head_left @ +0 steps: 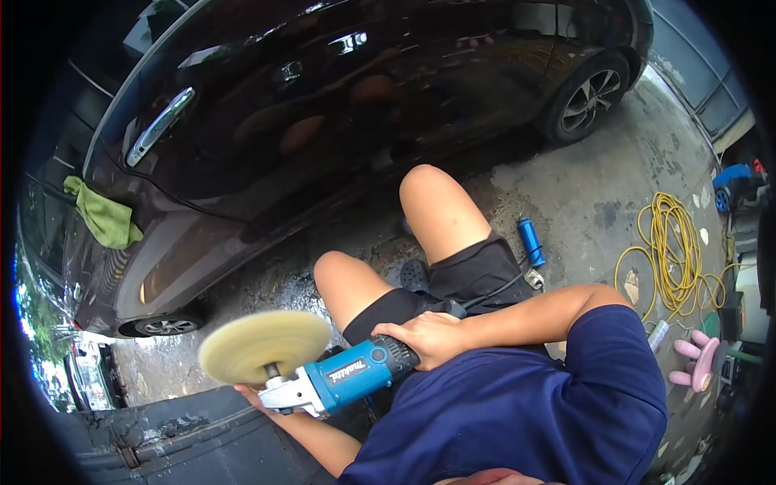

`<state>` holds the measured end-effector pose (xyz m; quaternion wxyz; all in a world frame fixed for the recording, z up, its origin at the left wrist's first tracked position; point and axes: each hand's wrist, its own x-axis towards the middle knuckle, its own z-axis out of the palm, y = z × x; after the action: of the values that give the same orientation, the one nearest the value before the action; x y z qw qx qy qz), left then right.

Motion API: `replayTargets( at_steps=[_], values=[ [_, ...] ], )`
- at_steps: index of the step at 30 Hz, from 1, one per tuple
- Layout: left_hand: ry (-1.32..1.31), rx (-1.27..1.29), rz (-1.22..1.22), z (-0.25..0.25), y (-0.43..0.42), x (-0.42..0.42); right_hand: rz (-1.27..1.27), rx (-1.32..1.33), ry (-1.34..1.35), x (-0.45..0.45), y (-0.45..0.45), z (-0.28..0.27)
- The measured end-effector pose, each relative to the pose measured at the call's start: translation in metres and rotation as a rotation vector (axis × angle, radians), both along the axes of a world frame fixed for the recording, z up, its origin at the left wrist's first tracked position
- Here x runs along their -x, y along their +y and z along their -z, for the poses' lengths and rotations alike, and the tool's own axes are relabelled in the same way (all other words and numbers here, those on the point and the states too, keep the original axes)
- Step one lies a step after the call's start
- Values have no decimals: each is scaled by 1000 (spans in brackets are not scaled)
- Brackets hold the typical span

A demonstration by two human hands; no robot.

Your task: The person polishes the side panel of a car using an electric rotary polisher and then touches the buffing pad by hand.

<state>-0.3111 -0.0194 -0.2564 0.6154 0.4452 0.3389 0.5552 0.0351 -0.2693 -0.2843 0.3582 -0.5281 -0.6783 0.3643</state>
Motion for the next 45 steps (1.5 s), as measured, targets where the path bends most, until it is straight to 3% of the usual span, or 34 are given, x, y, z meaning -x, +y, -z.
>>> replayTargets(
  at_steps=[3,7,9,11,15,17,18,19,22,25,26,28,31,33,34,37,39,45],
  values=[
    [186,-191,259,-44,6,13,-90,144,-10,-7,7,-8],
    [484,-101,366,-74,27,18,-268,272,-87,-10,25,-5],
    [980,109,528,-80,33,5,-385,332,-172,-9,34,-2],
    [1157,163,522,-64,32,4,-433,359,-193,-11,43,3],
    [1032,178,444,-35,12,7,-444,410,-109,-16,49,11],
    [1212,111,389,-24,-2,6,-409,489,-67,-21,53,10],
    [1459,-107,327,-27,-11,-2,-367,463,-30,-22,52,15],
    [1456,-86,287,-18,-17,3,-405,453,-46,-25,52,19],
    [1029,200,236,8,-32,9,-300,437,33,-32,53,21],
    [583,201,137,-6,-67,-39,-194,403,35,-27,44,19],
    [579,48,134,3,-69,-52,-170,409,38,-31,46,14],
    [417,115,14,2,-76,-89,-88,310,14,-33,42,7],
    [420,80,-223,12,-66,-137,4,328,-69,-42,36,-7],
    [582,-48,-250,8,-62,-152,62,278,-130,-49,35,-23],
    [502,-83,-257,8,-63,-167,88,259,-192,-62,35,-30],
    [326,-98,-203,1,-72,-200,176,172,-363,-97,30,-42],
    [357,-188,-258,16,-70,-218,240,105,-480,-116,26,-40],
    [118,-75,-56,20,-69,-238,318,63,-476,-128,18,-7]
  ],
)
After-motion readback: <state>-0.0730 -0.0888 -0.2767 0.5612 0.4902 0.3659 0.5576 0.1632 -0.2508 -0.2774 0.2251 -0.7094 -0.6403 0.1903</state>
